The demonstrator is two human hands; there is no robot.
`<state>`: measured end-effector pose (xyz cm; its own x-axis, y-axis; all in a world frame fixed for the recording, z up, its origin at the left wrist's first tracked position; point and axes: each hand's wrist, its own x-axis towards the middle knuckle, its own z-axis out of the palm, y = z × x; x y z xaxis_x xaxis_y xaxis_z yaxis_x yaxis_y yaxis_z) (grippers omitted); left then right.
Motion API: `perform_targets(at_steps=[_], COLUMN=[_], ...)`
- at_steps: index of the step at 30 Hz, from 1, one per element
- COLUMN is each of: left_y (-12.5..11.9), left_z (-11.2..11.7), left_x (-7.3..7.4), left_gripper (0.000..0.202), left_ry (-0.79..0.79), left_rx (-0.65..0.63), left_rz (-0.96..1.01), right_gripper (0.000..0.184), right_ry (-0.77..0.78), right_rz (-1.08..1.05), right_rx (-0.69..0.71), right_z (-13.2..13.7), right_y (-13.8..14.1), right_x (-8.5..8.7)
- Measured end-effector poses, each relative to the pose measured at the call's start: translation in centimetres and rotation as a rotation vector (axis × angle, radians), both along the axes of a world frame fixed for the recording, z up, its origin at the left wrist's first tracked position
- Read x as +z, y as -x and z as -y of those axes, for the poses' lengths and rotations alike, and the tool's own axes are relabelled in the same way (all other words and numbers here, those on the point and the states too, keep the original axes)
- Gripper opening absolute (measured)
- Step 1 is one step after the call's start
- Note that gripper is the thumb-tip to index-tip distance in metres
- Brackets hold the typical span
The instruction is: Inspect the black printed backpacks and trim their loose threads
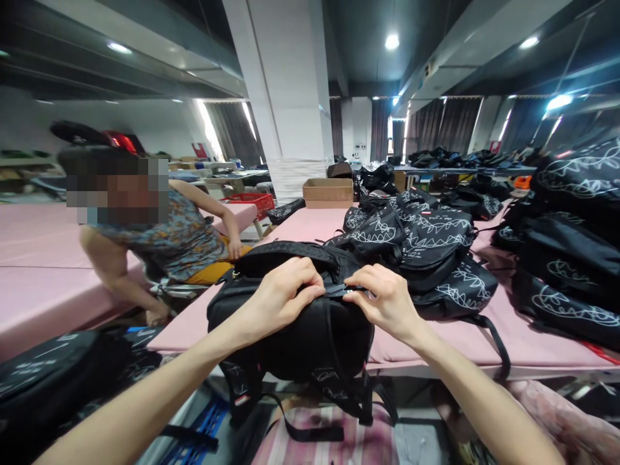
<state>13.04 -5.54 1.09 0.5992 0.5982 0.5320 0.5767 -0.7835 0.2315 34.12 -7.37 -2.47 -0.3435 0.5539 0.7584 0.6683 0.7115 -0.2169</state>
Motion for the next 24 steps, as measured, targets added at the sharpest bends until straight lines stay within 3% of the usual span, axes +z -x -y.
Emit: perform_targets(at_steps=[18,24], left_y=[-0.1,-0.1], left_z=[-0.2,-0.1], left_x=[-0.2,-0.4], left_gripper=[0.017,0.017], left_ry=[-0.042,-0.093], left_rx=[-0.045,-0.064], left_rz=[0.058,0.057], right_gripper=[0.016,0.012], right_ry=[0.016,-0.076], right_rz=[0.003,0.191], right_rx=[0.038,-0.003], right_z=[-0.6,-0.5], right_y=[-0.3,-0.3], right_x=[0.5,1.8])
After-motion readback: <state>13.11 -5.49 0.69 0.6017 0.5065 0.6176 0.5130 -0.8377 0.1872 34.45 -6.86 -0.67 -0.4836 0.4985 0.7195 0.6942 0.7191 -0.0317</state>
